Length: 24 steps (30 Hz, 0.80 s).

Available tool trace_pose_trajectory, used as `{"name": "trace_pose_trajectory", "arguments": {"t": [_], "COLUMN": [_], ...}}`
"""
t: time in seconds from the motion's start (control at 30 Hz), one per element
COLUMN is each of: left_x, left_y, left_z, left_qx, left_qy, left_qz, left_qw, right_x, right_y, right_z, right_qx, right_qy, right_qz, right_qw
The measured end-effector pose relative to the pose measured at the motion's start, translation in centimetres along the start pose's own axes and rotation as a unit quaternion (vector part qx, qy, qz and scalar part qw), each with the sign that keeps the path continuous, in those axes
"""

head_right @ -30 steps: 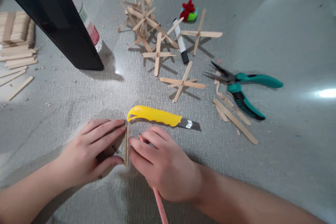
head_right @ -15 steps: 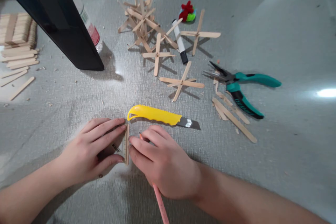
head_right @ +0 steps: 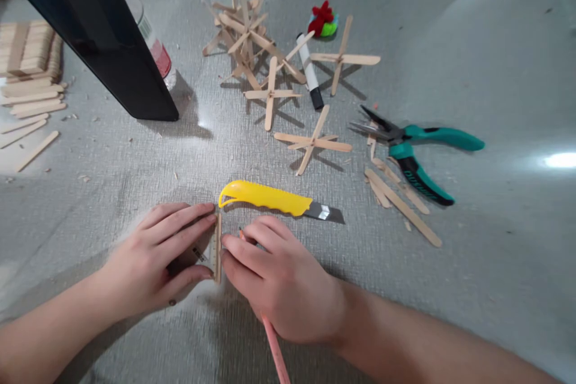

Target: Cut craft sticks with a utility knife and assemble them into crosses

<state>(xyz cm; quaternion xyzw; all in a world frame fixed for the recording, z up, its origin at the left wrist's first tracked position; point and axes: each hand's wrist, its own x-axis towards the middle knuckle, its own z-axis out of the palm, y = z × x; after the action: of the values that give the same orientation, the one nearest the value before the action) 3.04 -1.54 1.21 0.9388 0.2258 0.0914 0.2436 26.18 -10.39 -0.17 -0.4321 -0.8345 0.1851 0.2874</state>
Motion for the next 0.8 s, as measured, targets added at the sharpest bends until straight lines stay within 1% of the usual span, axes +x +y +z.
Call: {"name": "trace_pose_trajectory", "arguments": {"t": [0.8], "left_x": [0.04], "left_y": [-0.09], "left_z": [0.18], "left_qx": [-0.003], "left_qy": [-0.001], "left_qz": [0.0], "left_qw": [1.0], "right_x": [0.08], "right_y": [-0.02], "right_z": [-0.05], "right_qx": [0.006], "right_qy": [0.0], "right_qz": [0.003], "right_qw": [1.0]}}
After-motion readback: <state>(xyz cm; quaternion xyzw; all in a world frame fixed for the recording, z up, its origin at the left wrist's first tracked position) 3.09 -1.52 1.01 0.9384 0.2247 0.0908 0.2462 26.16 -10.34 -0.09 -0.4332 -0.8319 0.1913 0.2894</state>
